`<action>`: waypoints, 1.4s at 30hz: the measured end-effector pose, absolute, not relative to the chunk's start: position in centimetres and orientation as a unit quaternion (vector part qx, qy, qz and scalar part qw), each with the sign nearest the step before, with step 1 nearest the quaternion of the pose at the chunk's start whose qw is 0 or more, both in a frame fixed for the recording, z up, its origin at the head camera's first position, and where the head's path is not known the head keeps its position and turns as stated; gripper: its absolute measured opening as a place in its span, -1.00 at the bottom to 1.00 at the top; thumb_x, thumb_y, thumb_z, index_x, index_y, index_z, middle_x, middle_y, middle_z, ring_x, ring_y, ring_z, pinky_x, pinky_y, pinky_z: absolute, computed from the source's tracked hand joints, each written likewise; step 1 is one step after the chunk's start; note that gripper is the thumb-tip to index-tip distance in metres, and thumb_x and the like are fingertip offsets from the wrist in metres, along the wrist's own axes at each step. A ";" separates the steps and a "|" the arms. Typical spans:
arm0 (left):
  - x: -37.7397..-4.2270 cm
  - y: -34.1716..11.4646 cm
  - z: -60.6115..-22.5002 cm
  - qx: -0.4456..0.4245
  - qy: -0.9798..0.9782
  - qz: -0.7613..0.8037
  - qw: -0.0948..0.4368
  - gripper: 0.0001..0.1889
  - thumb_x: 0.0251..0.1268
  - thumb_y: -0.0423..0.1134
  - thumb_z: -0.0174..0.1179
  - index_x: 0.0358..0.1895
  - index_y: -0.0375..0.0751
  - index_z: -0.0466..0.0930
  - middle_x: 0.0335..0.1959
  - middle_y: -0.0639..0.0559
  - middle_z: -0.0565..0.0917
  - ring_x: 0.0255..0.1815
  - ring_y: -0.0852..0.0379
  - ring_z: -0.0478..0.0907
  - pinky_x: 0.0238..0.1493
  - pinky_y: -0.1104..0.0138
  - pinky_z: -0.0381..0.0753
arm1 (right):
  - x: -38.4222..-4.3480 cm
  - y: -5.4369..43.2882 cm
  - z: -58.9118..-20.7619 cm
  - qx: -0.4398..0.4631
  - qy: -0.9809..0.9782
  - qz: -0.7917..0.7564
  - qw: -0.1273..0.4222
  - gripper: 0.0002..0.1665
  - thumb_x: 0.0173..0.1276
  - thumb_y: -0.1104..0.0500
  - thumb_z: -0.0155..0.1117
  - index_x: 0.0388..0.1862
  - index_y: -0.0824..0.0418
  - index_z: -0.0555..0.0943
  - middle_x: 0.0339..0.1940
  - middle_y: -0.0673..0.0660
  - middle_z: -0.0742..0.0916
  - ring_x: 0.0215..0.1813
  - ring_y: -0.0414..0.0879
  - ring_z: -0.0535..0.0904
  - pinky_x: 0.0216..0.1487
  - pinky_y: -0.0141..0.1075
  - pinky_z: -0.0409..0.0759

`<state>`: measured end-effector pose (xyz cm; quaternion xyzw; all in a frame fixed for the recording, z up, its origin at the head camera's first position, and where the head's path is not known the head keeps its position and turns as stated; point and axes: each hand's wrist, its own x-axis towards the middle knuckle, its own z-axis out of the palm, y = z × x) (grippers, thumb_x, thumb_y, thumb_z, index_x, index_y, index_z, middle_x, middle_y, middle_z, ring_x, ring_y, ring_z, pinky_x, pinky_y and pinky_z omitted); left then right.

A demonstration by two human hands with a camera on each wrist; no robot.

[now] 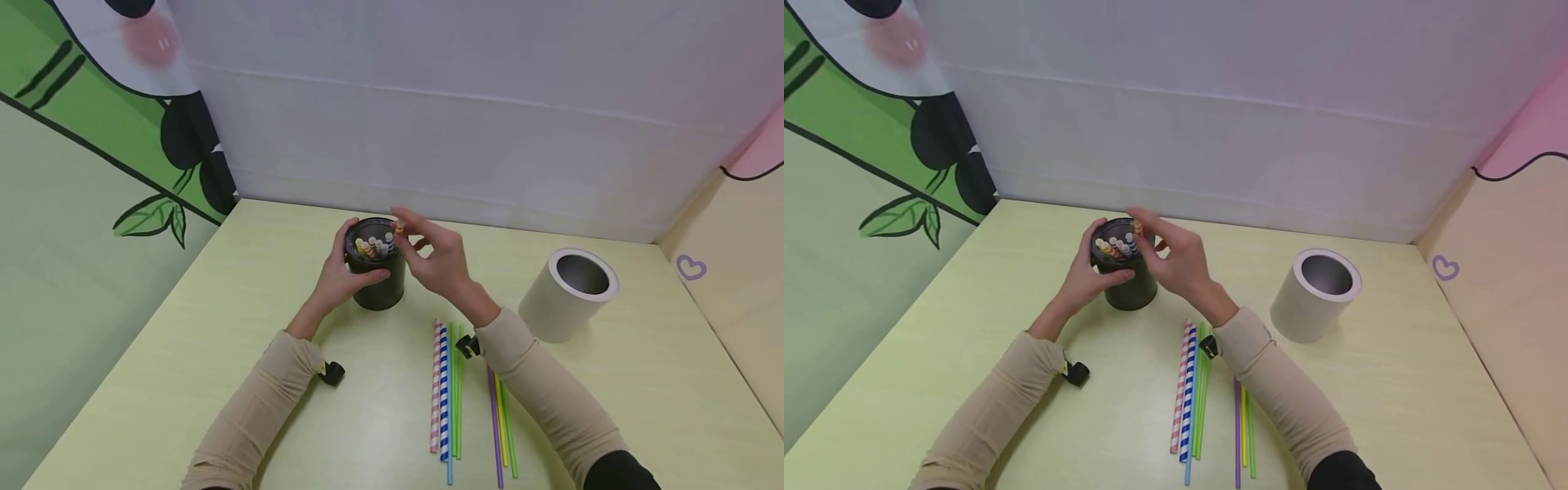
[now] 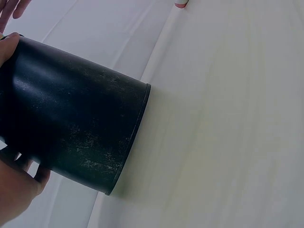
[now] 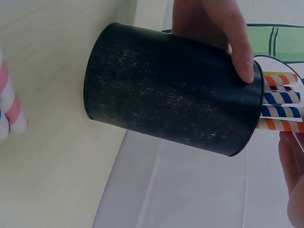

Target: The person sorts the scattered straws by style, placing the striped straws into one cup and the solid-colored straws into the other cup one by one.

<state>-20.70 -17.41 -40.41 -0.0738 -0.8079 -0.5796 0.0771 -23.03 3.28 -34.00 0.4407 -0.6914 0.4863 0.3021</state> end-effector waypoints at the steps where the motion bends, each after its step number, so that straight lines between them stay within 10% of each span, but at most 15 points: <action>1: -20.7 -17.4 -40.4 -0.074 -0.808 -0.579 0.078 0.07 -0.06 -0.05 0.51 0.47 0.36 -0.08 0.33 0.00 0.34 0.29 0.01 0.32 0.30 -0.04 0.27 | -23.0 3.3 -34.1 0.439 -0.696 0.483 0.299 -0.54 0.21 0.38 0.34 0.13 0.27 0.60 -0.26 0.18 0.76 -0.29 -0.05 0.71 -0.45 -0.26 0.61; 42: -18.9 -16.3 -37.5 -0.063 -0.814 -0.573 0.070 0.03 0.00 -0.21 0.47 0.49 0.07 -0.05 0.34 -0.16 0.32 0.34 -0.12 0.25 0.30 -0.08 0.24 | -22.0 7.3 -36.3 0.406 -0.782 0.418 0.221 -0.46 0.26 0.30 0.28 0.26 0.17 0.52 -0.09 0.13 0.76 -0.13 -0.06 0.69 -0.27 -0.20 0.65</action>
